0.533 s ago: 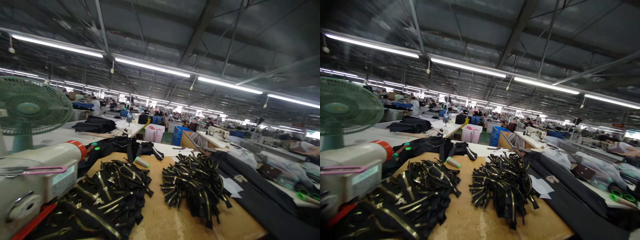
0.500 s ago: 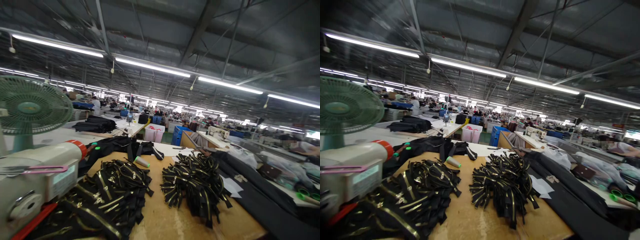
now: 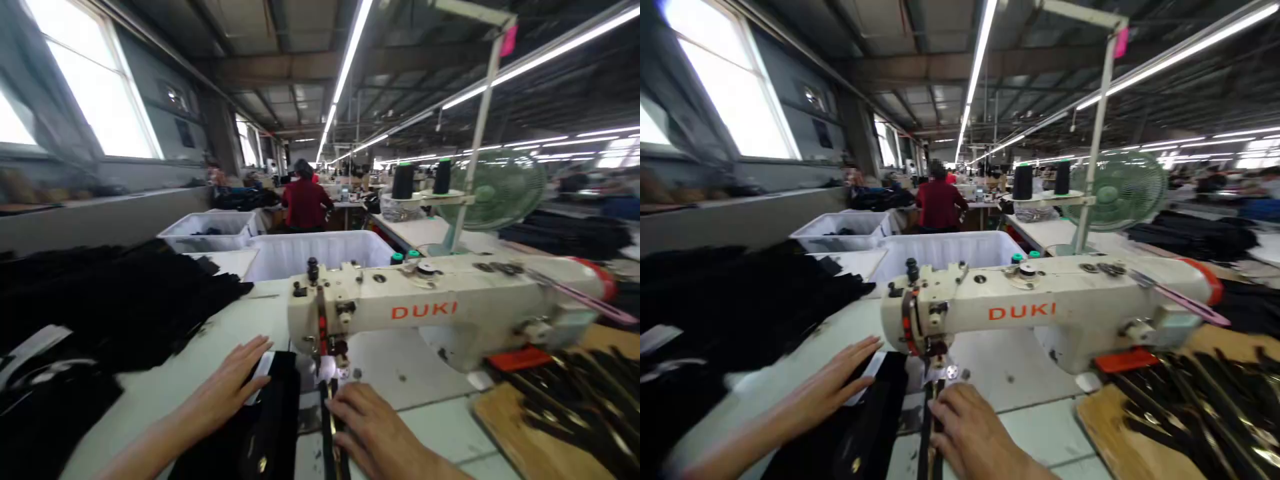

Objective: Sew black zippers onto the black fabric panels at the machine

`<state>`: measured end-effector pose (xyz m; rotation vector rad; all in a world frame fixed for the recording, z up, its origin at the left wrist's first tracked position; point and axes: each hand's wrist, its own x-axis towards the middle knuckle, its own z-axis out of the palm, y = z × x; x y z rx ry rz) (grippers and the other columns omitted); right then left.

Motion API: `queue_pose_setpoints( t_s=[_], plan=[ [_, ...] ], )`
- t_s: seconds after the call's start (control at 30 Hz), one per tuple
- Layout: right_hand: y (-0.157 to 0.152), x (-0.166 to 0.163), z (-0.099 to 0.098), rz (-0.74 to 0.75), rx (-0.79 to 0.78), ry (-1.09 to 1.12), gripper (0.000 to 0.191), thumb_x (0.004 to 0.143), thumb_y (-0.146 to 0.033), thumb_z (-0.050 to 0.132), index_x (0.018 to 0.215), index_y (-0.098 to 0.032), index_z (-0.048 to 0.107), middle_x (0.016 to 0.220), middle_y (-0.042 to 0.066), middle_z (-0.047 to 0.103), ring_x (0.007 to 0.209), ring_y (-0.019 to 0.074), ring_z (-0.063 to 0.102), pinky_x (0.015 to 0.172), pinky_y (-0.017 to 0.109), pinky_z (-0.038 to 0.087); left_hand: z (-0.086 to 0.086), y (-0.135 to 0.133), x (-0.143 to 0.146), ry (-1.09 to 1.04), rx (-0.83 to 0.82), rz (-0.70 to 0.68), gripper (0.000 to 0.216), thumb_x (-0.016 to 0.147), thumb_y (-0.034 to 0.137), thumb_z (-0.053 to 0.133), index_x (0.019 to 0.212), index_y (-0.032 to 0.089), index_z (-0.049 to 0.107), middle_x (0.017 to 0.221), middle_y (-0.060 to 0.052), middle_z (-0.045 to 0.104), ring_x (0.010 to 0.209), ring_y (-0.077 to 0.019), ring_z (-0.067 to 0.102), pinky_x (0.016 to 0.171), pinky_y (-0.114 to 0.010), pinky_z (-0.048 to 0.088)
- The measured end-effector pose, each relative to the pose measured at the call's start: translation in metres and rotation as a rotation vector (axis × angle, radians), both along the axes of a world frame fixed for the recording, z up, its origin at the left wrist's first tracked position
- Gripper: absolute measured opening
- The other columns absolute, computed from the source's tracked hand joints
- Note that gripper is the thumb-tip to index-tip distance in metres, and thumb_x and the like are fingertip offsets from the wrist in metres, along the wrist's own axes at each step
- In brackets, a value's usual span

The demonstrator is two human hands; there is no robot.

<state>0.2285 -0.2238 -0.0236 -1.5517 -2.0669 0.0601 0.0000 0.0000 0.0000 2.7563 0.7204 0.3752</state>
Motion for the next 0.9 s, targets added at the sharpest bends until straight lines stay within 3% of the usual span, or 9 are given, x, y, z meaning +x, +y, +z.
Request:
queue_pose_setpoints(
  t_s=[0.13,0.2,0.3,0.47,0.53,0.63,0.7,0.77,0.9],
  plan=[
    [-0.009,0.009,-0.001,0.004,-0.02,-0.047,0.038,0.091,-0.017,0.065,0.129,-0.02,0.059,0.121,0.009,0.062,0.112,0.0257,0.057,0.099,0.037,0.05,-0.002,0.003,0.007,0.048,-0.124,-0.014,0.055,0.089,0.039,0.062,0.14,0.025,0.05,0.141,-0.009,0.054,0.131,-0.0313,0.047,0.112,-0.045,0.034],
    [-0.01,0.01,-0.002,-0.018,-0.038,-0.071,0.038,0.092,-0.02,0.065,0.13,-0.021,0.059,0.124,0.009,0.061,0.114,0.0266,0.056,0.101,0.039,0.049,-0.004,-0.001,0.021,0.037,-0.167,-0.028,0.043,0.086,0.038,0.064,0.127,0.026,0.059,0.12,-0.007,0.064,0.115,-0.0303,0.056,0.103,-0.044,0.041],
    [-0.007,0.008,-0.002,-0.044,-0.054,-0.09,0.039,0.094,-0.025,0.063,0.132,-0.021,0.057,0.127,0.009,0.06,0.118,0.0281,0.054,0.104,0.041,0.047,-0.009,-0.008,0.029,0.006,-0.228,-0.022,0.02,0.087,0.037,0.059,0.099,0.022,0.067,0.092,-0.004,0.066,0.094,-0.0278,0.061,0.089,-0.041,0.046],
    [-0.005,0.006,0.005,-0.022,-0.082,-0.075,0.037,0.097,-0.032,0.059,0.133,-0.022,0.057,0.129,0.008,0.058,0.12,0.0275,0.051,0.107,0.041,0.043,-0.016,-0.025,0.036,-0.07,-0.32,0.012,0.034,0.099,0.043,0.044,0.09,0.018,0.065,0.082,-0.002,0.068,0.076,-0.0228,0.067,0.067,-0.031,0.053],
    [-0.006,0.006,0.007,-0.027,-0.088,-0.06,0.036,0.097,-0.031,0.058,0.132,-0.022,0.057,0.13,0.008,0.057,0.121,0.0271,0.05,0.108,0.041,0.042,-0.019,-0.039,0.038,-0.124,-0.266,0.057,0.029,0.097,0.04,0.049,0.1,0.017,0.066,0.093,-0.006,0.07,0.089,-0.0269,0.067,0.08,-0.039,0.055],
    [-0.007,0.005,0.005,-0.023,-0.094,-0.053,0.036,0.097,-0.031,0.058,0.131,-0.021,0.056,0.13,0.008,0.057,0.122,0.0266,0.049,0.109,0.04,0.041,-0.024,-0.068,0.035,-0.225,-0.105,0.117,0.038,0.095,0.032,0.053,0.131,0.021,0.055,0.135,-0.011,0.056,0.129,-0.0343,0.046,0.111,-0.057,0.032],
    [-0.007,0.005,0.003,-0.018,-0.086,-0.055,0.035,0.098,-0.031,0.058,0.131,-0.02,0.056,0.129,0.008,0.057,0.121,0.0262,0.05,0.108,0.039,0.042,-0.026,-0.089,0.028,-0.249,0.035,0.033,0.045,0.097,0.03,0.05,0.142,0.029,0.046,0.147,-0.006,0.047,0.138,-0.0302,0.038,0.116,-0.051,0.03],
    [-0.007,0.005,0.002,-0.012,-0.065,-0.06,0.036,0.099,-0.031,0.057,0.133,-0.02,0.055,0.129,0.008,0.058,0.12,0.0256,0.051,0.107,0.037,0.043,-0.027,-0.106,0.022,-0.243,0.184,-0.089,0.05,0.1,0.029,0.048,0.149,0.033,0.038,0.147,-0.002,0.049,0.135,-0.0249,0.045,0.113,-0.04,0.038],
    [-0.007,0.004,0.001,-0.021,0.007,-0.092,0.036,0.098,-0.031,0.057,0.131,-0.018,0.055,0.129,0.01,0.059,0.121,0.0267,0.052,0.106,0.037,0.045,-0.023,-0.119,0.022,-0.222,0.366,-0.167,0.057,0.104,0.025,0.039,0.157,0.029,0.018,0.148,-0.003,0.05,0.133,-0.0208,0.049,0.113,-0.035,0.039]
  ],
)
